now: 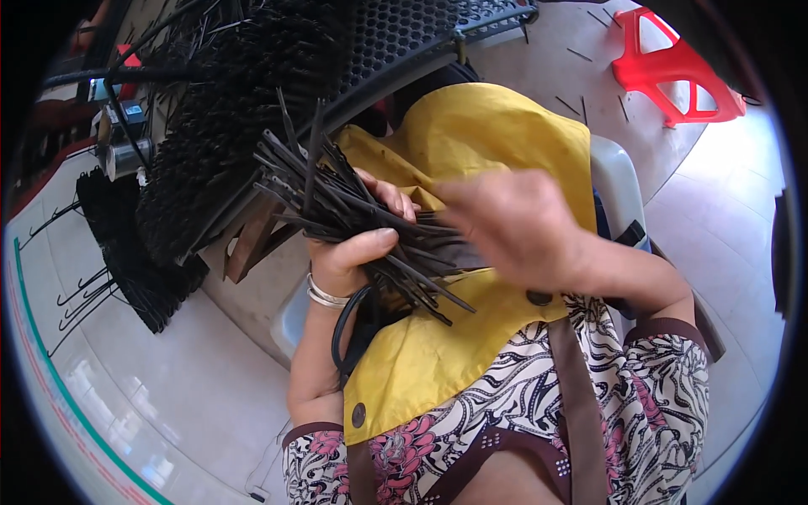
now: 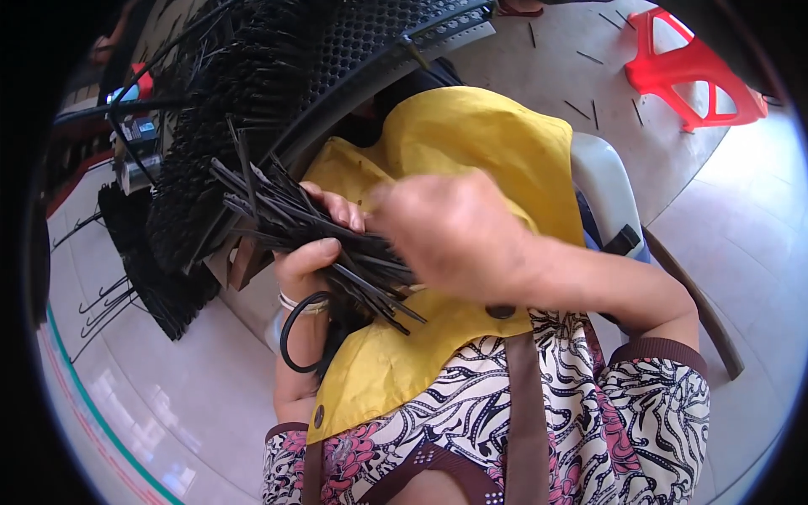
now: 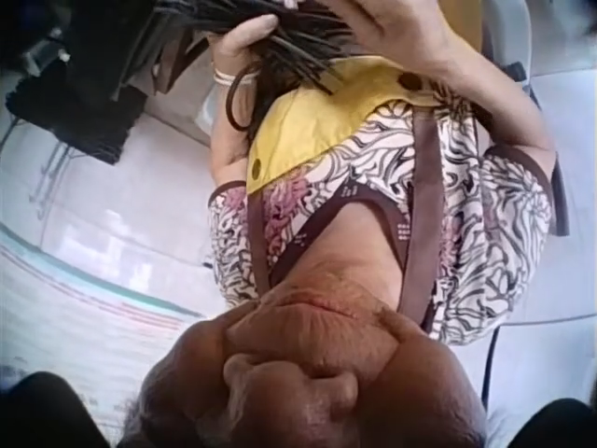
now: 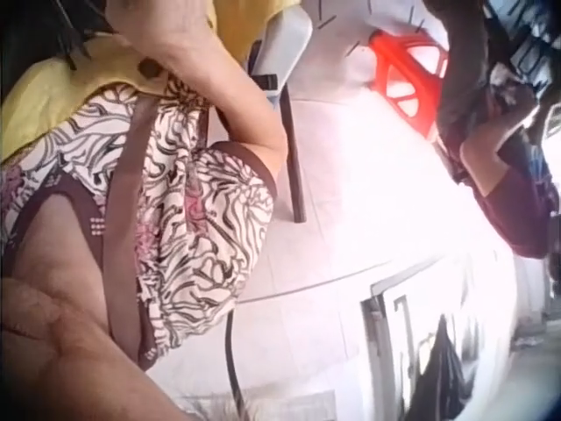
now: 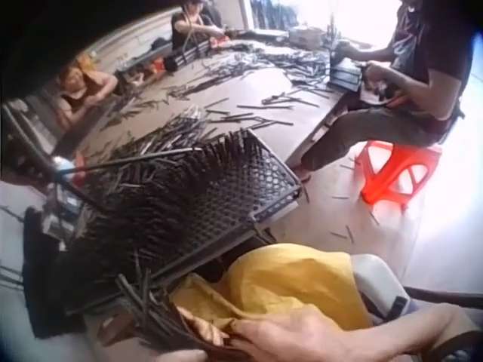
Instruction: Inserting plastic bristles into a perforated brush base.
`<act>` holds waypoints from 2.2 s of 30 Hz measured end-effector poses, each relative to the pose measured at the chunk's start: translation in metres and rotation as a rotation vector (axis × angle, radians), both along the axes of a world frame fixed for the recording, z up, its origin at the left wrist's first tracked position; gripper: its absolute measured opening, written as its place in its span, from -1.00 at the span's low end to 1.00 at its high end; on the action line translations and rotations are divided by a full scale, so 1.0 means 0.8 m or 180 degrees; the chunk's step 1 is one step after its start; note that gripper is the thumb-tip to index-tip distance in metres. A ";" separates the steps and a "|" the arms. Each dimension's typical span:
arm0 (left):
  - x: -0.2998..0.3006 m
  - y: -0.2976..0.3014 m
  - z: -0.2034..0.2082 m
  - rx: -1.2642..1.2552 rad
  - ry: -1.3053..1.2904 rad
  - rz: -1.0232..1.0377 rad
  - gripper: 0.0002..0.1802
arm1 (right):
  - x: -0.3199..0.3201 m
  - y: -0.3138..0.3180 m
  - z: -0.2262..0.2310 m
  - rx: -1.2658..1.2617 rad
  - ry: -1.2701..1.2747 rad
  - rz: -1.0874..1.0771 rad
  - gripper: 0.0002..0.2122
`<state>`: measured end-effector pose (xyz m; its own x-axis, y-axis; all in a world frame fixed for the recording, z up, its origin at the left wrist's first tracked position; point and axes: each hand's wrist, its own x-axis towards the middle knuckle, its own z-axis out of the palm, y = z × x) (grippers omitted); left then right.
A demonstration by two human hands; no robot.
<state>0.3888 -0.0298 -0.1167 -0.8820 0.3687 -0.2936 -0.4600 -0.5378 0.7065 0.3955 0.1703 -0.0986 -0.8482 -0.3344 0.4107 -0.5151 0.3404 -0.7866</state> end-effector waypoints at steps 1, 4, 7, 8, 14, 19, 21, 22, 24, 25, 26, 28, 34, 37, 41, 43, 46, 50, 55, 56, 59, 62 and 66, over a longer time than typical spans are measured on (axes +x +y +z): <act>-0.003 -0.002 0.000 0.0030 0.0068 0.0032 -0.47 | -0.008 0.007 0.001 -0.0169 -0.0470 -0.0218 -0.80; -0.007 0.001 0.001 0.0056 -0.0005 -0.0068 -0.49 | -0.035 0.013 0.010 -0.1246 -0.1776 -0.0600 -0.82; -0.011 0.008 0.003 -0.0279 0.0059 -0.0197 -0.50 | -0.048 0.001 0.007 -0.1750 -0.1692 -0.0480 -0.78; -0.012 0.009 0.005 -0.0448 0.0028 -0.0271 -0.51 | -0.052 -0.005 0.009 -0.2048 -0.1617 -0.0407 -0.76; -0.018 0.015 0.005 -0.0850 0.0269 -0.0440 -0.60 | -0.064 -0.020 0.016 -0.2109 -0.1629 -0.0389 -0.86; -0.023 0.019 -0.006 -0.0914 0.0194 -0.0675 -0.68 | -0.075 -0.010 0.022 -0.2227 -0.1643 -0.0680 -0.90; -0.024 0.021 -0.009 -0.0788 0.0170 -0.0698 -0.67 | -0.093 0.007 0.024 -0.2740 -0.1500 -0.0849 -0.85; -0.024 0.021 -0.009 -0.0687 0.0069 -0.0668 -0.65 | -0.104 0.015 0.025 -0.2726 -0.1486 -0.0834 -0.85; -0.026 0.022 -0.012 -0.0569 -0.0014 -0.0648 -0.64 | -0.123 0.028 0.026 -0.2463 -0.0894 -0.1087 -0.83; -0.027 0.021 -0.014 -0.0527 -0.0062 -0.0720 -0.63 | -0.135 0.030 0.020 -0.2437 -0.0838 -0.1129 -0.81; -0.028 0.022 -0.016 -0.0475 -0.0116 -0.0805 -0.62 | -0.143 0.030 0.018 -0.2420 -0.0826 -0.1133 -0.81; -0.032 0.022 -0.019 -0.0533 -0.0006 -0.0935 -0.62 | -0.159 0.026 0.016 -0.1747 -0.0398 -0.1423 -0.80; -0.034 0.023 -0.017 -0.0514 0.0041 -0.1082 -0.59 | -0.205 0.008 -0.005 -0.1344 0.0505 -0.1686 -0.84; -0.033 0.020 -0.018 -0.0449 -0.0012 -0.1104 -0.59 | -0.213 -0.003 -0.001 -0.0765 0.1177 -0.1753 -0.84; -0.031 0.019 -0.022 -0.0350 -0.0034 -0.1134 -0.60 | -0.221 -0.012 0.006 -0.0083 0.2125 -0.1647 -0.84; -0.032 0.024 -0.024 -0.0258 -0.0007 -0.1172 -0.59 | -0.237 0.000 -0.021 0.0346 0.2543 -0.1435 -0.81; -0.033 0.023 -0.024 -0.0128 -0.0093 -0.1218 -0.58 | -0.235 -0.008 -0.022 0.0951 0.2135 -0.0968 -0.79; -0.034 0.023 -0.019 -0.0097 -0.0319 -0.1260 -0.57 | -0.238 -0.016 0.018 0.0877 0.1167 -0.0550 -0.95; -0.031 0.024 -0.026 0.0148 -0.0380 -0.1242 -0.56 | -0.249 -0.021 0.014 0.0884 0.1261 -0.0375 -0.98; -0.030 0.024 -0.027 0.0190 -0.0351 -0.1236 -0.55 | -0.252 -0.022 0.015 0.0888 0.1253 -0.0391 -0.98; -0.028 0.023 -0.031 0.0220 -0.0391 -0.1194 -0.55 | -0.243 -0.024 0.035 0.1315 0.0687 -0.0481 -0.90; -0.028 0.028 -0.029 0.0228 -0.0441 -0.1113 -0.55 | -0.221 -0.014 0.041 0.0771 0.0598 -0.0787 -0.80; -0.030 0.024 -0.031 0.0072 -0.0309 -0.1119 -0.56 | -0.150 0.015 0.036 -0.0514 -0.1696 -0.0555 -0.84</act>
<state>0.3647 -0.0104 -0.1417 -0.6686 0.6517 -0.3581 -0.6840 -0.3498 0.6402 0.2753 0.1824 -0.0696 -0.9887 -0.1398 -0.0536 0.0188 0.2390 -0.9708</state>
